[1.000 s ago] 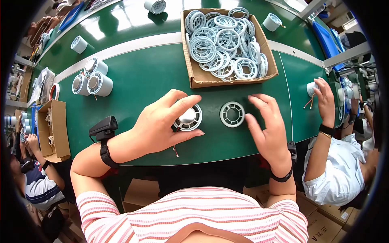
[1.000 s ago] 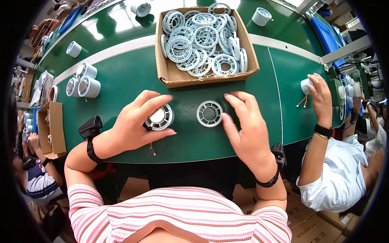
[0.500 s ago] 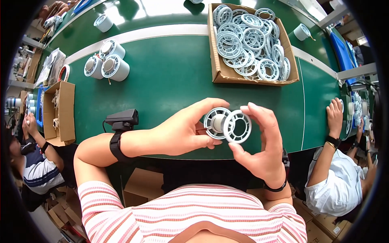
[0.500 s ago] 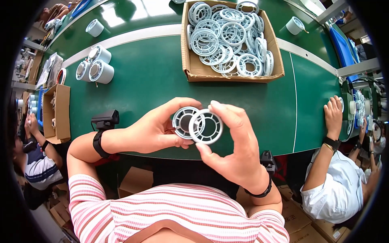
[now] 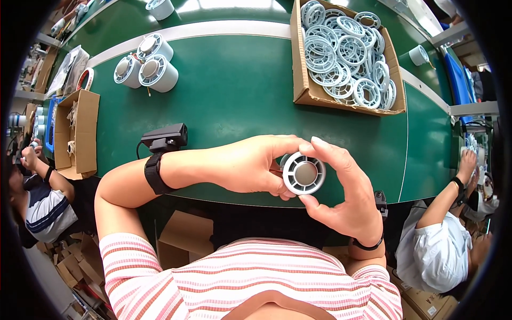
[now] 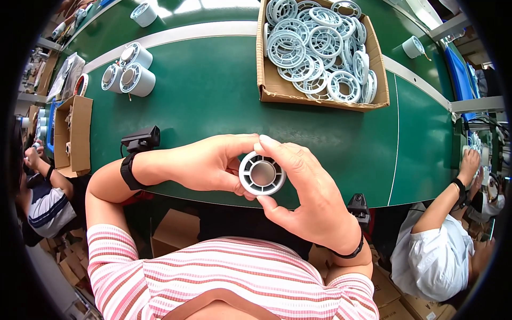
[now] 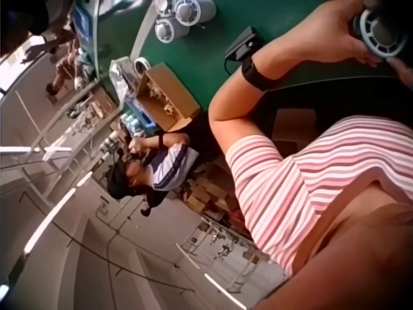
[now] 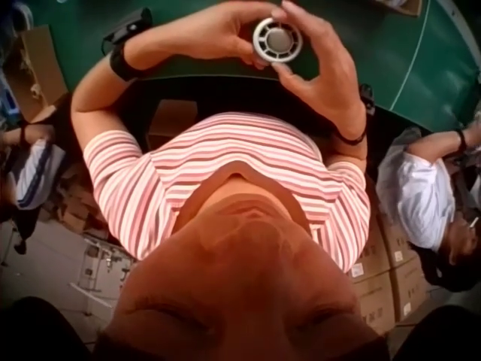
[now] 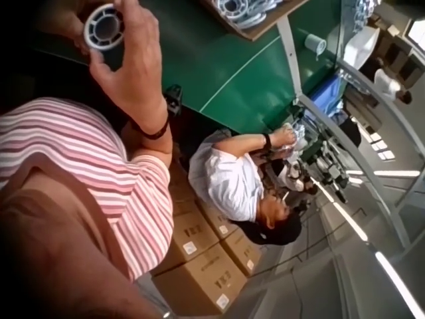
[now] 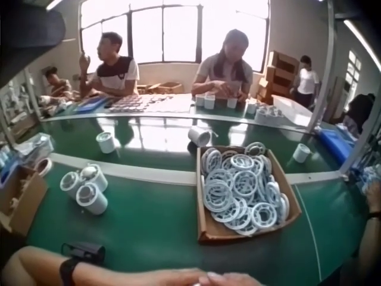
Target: The person assembles fan units by hand, picking up a motor and a plastic ring, fitting the ring onto the motor, and pressing them together. The person then sets the assembled unit on the table and reaches into a box to retrieve another ring.
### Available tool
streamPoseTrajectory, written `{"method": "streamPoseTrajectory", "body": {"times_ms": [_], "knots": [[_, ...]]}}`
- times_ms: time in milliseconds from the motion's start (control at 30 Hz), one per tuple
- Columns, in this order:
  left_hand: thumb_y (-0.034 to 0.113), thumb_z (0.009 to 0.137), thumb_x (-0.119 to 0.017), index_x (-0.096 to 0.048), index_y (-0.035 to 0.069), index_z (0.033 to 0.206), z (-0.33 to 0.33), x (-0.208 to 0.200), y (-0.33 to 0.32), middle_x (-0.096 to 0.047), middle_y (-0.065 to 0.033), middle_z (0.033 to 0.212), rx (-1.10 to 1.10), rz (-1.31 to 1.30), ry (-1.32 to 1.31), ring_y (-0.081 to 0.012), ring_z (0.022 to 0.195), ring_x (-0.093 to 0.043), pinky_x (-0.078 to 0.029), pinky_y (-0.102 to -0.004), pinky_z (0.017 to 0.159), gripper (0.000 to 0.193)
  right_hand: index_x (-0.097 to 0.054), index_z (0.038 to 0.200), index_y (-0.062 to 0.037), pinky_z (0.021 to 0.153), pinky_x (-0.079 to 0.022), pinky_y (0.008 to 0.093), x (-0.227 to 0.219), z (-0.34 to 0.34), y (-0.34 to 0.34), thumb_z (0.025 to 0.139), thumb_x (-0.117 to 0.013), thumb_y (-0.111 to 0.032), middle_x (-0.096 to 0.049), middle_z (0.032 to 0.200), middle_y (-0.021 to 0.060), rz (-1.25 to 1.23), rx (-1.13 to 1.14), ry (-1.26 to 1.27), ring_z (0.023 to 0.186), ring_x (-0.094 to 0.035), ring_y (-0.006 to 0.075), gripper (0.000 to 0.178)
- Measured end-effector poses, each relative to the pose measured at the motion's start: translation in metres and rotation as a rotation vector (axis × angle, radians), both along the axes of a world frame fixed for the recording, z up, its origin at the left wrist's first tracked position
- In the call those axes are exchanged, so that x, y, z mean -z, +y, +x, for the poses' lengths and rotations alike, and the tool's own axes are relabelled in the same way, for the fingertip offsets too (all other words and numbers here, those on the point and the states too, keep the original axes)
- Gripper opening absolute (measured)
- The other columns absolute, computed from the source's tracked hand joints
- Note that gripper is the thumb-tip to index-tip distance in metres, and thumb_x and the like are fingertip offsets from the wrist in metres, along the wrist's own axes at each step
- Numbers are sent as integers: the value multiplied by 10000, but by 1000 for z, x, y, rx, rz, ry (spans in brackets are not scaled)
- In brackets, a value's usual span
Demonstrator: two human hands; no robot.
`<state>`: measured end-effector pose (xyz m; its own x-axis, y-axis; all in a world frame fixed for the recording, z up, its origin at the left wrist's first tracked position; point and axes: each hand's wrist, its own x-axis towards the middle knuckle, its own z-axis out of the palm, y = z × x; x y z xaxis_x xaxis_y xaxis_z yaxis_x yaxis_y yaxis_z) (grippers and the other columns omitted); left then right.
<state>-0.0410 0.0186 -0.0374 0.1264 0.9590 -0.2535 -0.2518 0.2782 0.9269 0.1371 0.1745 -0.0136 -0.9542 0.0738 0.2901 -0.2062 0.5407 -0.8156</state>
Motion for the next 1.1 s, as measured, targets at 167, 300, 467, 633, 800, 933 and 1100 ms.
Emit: {"method": "streamPoseTrajectory", "body": {"times_ms": [167, 300, 467, 633, 800, 933, 1100], "knots": [[-61, 880, -739, -475, 54, 1452, -1, 6, 0, -596, -70, 1241, 2, 9, 8, -167, 1058, -671, -596, -320, 929, 640, -550, 1413, -44, 1067, -490, 424, -1, 3, 3, 702, -807, 22, -668, 1321, 127, 30, 9, -38, 1194, -658, 303, 759], [23, 924, -754, -480, 34, 1454, -10, -6, 3, -617, -69, 1249, 29, -49, -230, -166, 1060, -677, -595, -327, 941, 597, -587, 1363, -66, 1096, -457, 489, -1, 3, 5, 704, -822, -16, -673, 1327, 89, 96, 33, -46, 1192, -658, 291, 701], [137, 951, -766, -474, 15, 1465, -14, -14, 3, -625, -78, 1278, -17, -318, -407, -173, 1063, -683, -595, -330, 947, 604, -600, 1351, -87, 1107, -427, 541, -3, 5, 5, 694, -838, -39, -668, 1342, 71, 135, 34, -80, 1167, -659, 269, 701], [159, 965, -752, -463, 18, 1487, -13, -7, 4, -631, -75, 1255, 17, -228, -253, -149, 1139, -648, -602, -325, 901, 613, -639, 1312, -95, 1086, -442, 526, 5, 6, -5, 673, -840, -29, -633, 1337, 86, 277, 75, -1, 1162, -634, 301, 674], [219, 924, -787, -552, 37, 1386, -28, -43, -7, -631, -101, 1282, -194, 105, 898, -227, 1072, -677, -582, -365, 853, 548, -660, 1281, -75, 1041, -473, 470, 0, 19, -1, 672, -830, -16, -588, 1335, 111, 335, 260, -69, 1171, -599, 341, 635], [241, 819, -819, -618, 62, 1245, -79, -54, -45, -619, -115, 1278, -548, 42, 2295, -296, 1128, -614, -496, -421, 953, 504, -646, 1290, -54, 1028, -474, 426, -5, 37, 39, 721, -813, -15, -576, 1349, 128, 479, 532, -102, 1173, -593, 348, 595], [157, 844, -791, -615, 60, 1252, -95, -48, -77, -608, -137, 1306, -506, -305, 2175, -322, 1119, -615, -509, -419, 966, 455, -682, 1216, -35, 1019, -463, 415, -25, 21, 78, 827, -759, -20, -641, 1236, 122, 822, 699, 82, 1161, -591, 337, 397]]}}
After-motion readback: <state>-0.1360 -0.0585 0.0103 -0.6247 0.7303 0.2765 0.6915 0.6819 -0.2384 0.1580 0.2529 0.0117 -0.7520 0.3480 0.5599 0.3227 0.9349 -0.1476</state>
